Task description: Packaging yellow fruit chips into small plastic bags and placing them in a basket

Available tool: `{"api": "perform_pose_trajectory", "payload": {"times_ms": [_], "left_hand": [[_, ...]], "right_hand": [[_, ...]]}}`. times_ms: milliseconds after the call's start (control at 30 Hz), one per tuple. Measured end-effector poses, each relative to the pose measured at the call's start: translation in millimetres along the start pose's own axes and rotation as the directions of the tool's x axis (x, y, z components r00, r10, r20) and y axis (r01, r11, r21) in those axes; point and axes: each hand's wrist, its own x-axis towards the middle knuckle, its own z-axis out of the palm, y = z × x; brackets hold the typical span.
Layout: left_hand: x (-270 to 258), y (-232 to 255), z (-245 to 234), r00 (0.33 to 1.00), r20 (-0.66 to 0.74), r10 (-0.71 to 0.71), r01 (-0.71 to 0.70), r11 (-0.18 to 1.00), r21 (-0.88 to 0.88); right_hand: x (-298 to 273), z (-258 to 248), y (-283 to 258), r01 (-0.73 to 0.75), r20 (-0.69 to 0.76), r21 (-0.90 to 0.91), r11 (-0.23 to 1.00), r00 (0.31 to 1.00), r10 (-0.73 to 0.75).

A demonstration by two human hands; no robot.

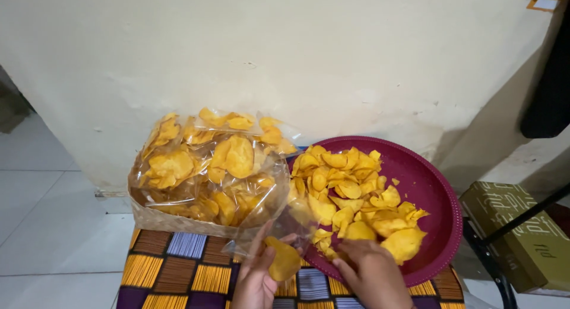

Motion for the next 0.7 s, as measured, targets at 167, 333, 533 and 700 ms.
{"api": "perform_pose_trajectory", "payload": {"times_ms": [167,333,533,700], "left_hand": [[0,-1,1,0.999,-0.026,-0.022,0.021,0.999,-0.031],[6,-6,-11,0.998,0.061,0.032,-0.032,0.999,0.006],[-2,1,-4,0.998,0.033,0.056,-0.058,0.996,0.066],[3,-8,-13,0.929,-0.007,0.37,-0.37,0.927,-0.066]], "right_hand": [[1,-9,-3,-0.176,0.101,-0.19,0.966,0.975,0.198],[1,7,0,0.117,0.151,-0.084,0.99,0.983,-0.103],[-3,-1,1,0.126,0.175,0.073,0.989,0.975,-0.137],[-9,-9,3,0.028,0.15,0.268,0.963,0.986,-0.071]]}}
